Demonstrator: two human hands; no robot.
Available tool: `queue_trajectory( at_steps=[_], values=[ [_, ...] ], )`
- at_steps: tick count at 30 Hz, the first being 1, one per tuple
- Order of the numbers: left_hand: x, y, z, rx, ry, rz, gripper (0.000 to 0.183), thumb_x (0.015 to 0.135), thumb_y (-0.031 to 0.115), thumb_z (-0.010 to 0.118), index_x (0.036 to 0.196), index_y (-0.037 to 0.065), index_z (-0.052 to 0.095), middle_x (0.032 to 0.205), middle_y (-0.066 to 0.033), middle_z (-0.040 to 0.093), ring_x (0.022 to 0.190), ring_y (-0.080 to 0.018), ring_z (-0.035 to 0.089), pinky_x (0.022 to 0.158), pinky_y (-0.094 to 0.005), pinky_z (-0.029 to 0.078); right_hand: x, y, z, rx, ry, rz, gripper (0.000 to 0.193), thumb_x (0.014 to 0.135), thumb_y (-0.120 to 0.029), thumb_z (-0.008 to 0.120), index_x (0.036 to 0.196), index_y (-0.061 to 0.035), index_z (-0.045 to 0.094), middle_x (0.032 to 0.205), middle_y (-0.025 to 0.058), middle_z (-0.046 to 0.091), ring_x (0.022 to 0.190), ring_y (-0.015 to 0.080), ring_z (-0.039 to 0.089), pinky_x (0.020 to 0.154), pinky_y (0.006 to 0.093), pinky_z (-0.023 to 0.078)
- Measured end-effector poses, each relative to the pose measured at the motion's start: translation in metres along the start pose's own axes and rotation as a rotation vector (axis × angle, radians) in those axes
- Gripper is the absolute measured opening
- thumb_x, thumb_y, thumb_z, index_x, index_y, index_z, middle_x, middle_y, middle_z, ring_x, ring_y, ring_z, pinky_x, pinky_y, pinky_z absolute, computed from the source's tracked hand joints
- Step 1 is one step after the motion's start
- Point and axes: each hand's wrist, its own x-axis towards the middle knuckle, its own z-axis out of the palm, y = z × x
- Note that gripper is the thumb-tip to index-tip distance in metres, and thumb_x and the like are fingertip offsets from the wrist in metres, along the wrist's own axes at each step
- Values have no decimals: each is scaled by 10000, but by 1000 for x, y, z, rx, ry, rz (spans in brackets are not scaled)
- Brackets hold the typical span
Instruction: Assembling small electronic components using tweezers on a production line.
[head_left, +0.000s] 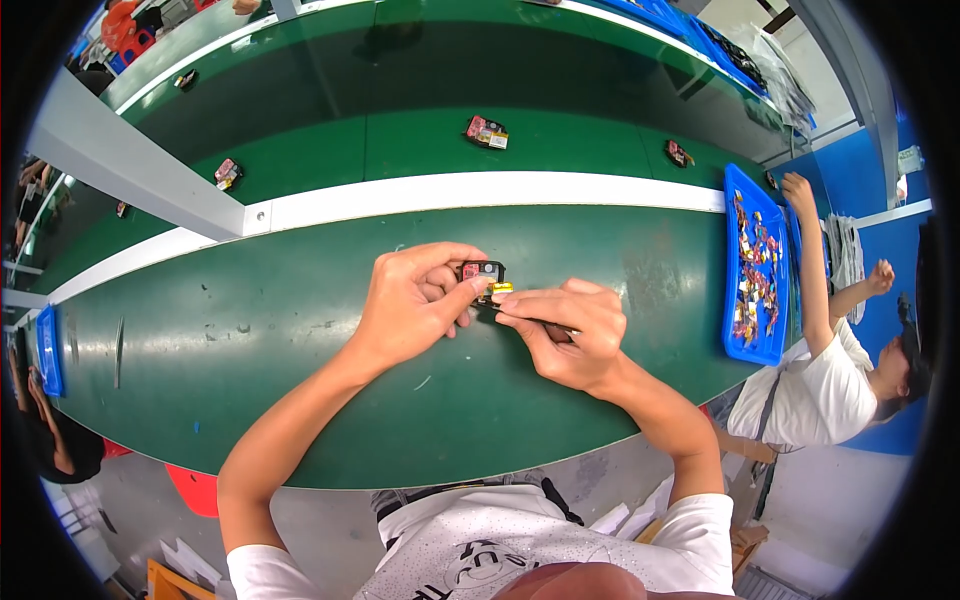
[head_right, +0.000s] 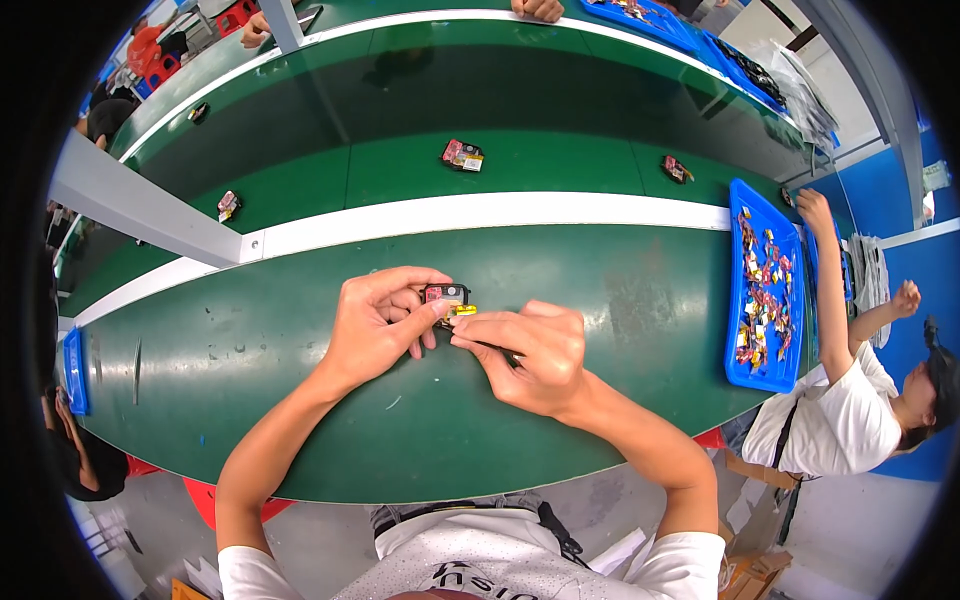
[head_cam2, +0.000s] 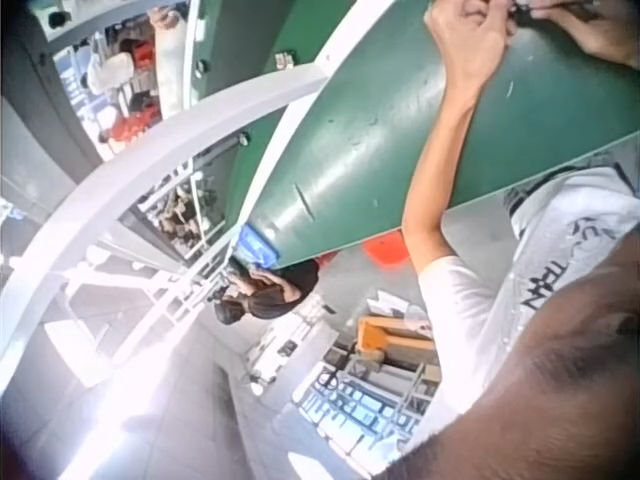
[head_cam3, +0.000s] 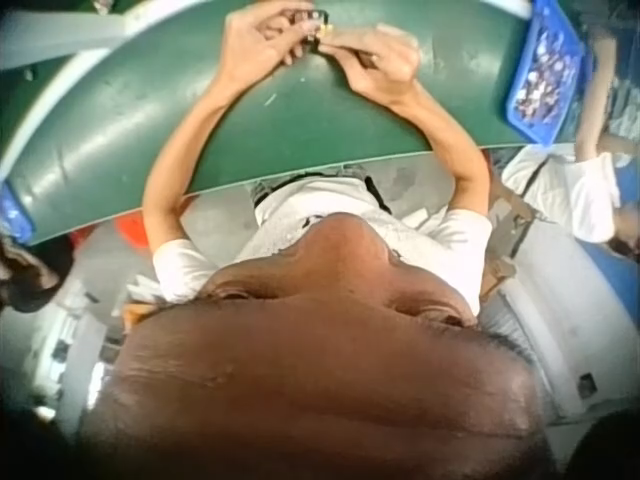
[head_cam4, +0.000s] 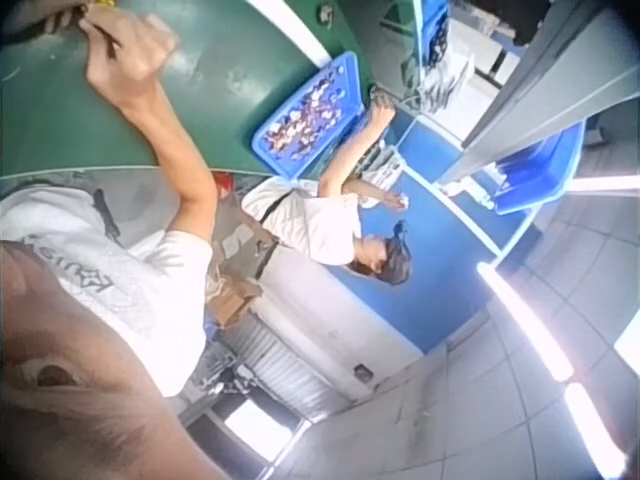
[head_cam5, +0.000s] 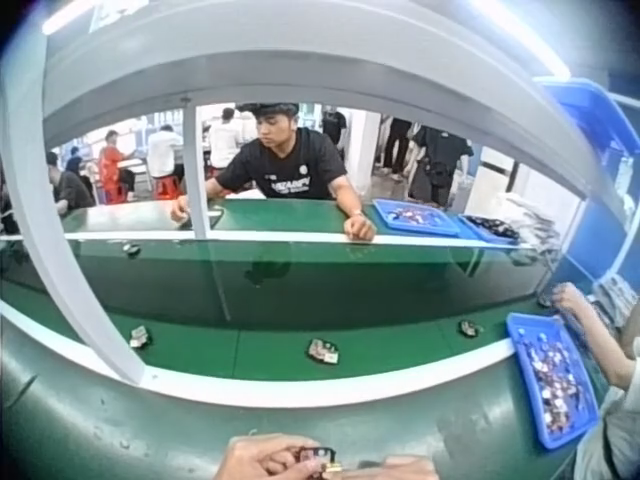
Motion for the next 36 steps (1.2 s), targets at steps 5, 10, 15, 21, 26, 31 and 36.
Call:
queue_trajectory(
  at_steps=[5,10,15,21,26,31,36],
  values=[
    [1,-2,2,-38,-7,-14,200,937,-42,653,1128,-96,674,825,-118,724,590,-107,654,470,-233,514,-3,2,1,13,0,-17,190,716,10,846,862,-76,759,851,30,789,690,120,744,481,241,384],
    [3,-4,0,-39,-27,-27,187,935,-62,634,1115,-95,669,817,-114,721,578,-104,645,480,-236,518,-2,2,2,14,4,-17,179,725,1,844,859,-84,762,857,28,788,666,121,731,480,246,381],
    [3,-3,-1,-36,-46,-9,179,934,-74,623,1106,-95,664,809,-112,717,579,-107,649,483,-238,522,-4,2,4,20,37,-26,169,726,-1,841,851,-88,766,856,26,785,621,124,707,473,256,371],
    [3,-8,1,-38,-19,23,175,905,-63,662,1076,-83,690,805,-86,702,570,-105,642,477,-240,514,-9,3,7,36,97,-40,165,713,-16,853,838,-79,764,821,16,774,460,151,555,455,274,390],
    [10,-5,-7,-28,35,12,199,889,-82,660,1086,-108,675,837,-132,709,561,-163,665,474,-266,527,-8,4,6,65,191,-69,216,728,-3,863,912,-53,760,894,59,791,439,84,529,463,233,400],
    [43,23,-45,33,322,57,212,901,-44,630,1100,-104,674,826,-138,672,558,-195,668,478,-270,538,-7,4,-1,81,307,-37,199,757,-49,865,925,-67,760,873,35,780,448,133,526,460,262,403],
    [87,16,-106,223,625,146,230,909,13,659,1109,-97,681,821,-73,667,563,-140,649,501,-259,538,-10,10,9,136,255,16,201,757,-10,851,928,-61,759,778,56,753,412,87,466,448,246,373]
  ],
)
